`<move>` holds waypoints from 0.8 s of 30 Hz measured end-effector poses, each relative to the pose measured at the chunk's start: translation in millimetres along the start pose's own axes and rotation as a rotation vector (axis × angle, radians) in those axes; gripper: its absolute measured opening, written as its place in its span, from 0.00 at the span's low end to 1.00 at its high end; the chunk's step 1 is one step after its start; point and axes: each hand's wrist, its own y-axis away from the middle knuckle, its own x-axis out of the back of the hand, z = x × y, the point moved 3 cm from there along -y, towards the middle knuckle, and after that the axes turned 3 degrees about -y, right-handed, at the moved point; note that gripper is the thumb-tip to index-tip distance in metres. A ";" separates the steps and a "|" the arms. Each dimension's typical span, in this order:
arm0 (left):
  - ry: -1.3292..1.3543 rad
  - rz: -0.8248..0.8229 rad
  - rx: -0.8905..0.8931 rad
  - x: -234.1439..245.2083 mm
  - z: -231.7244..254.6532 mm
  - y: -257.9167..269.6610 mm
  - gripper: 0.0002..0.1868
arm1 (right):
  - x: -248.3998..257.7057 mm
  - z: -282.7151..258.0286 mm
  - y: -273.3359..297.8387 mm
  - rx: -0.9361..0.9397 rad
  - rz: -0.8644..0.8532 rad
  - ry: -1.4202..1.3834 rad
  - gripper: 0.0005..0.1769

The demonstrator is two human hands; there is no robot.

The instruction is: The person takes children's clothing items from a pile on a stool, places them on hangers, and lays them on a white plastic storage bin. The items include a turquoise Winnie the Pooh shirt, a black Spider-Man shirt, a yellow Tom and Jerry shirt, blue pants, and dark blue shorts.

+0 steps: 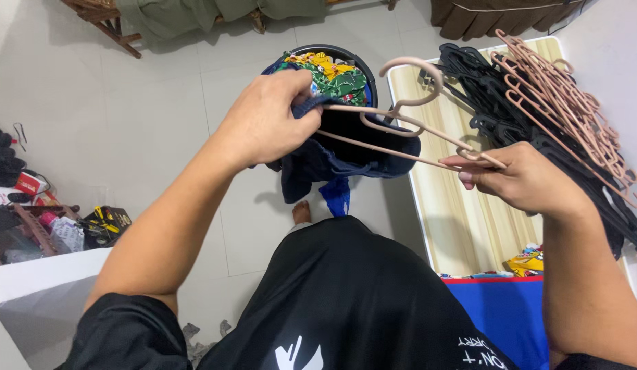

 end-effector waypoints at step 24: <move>-0.159 -0.011 -0.155 -1.3 21.2 -14.5 0.29 | 10.8 -48.4 -12.2 0.113 -0.001 0.057 0.23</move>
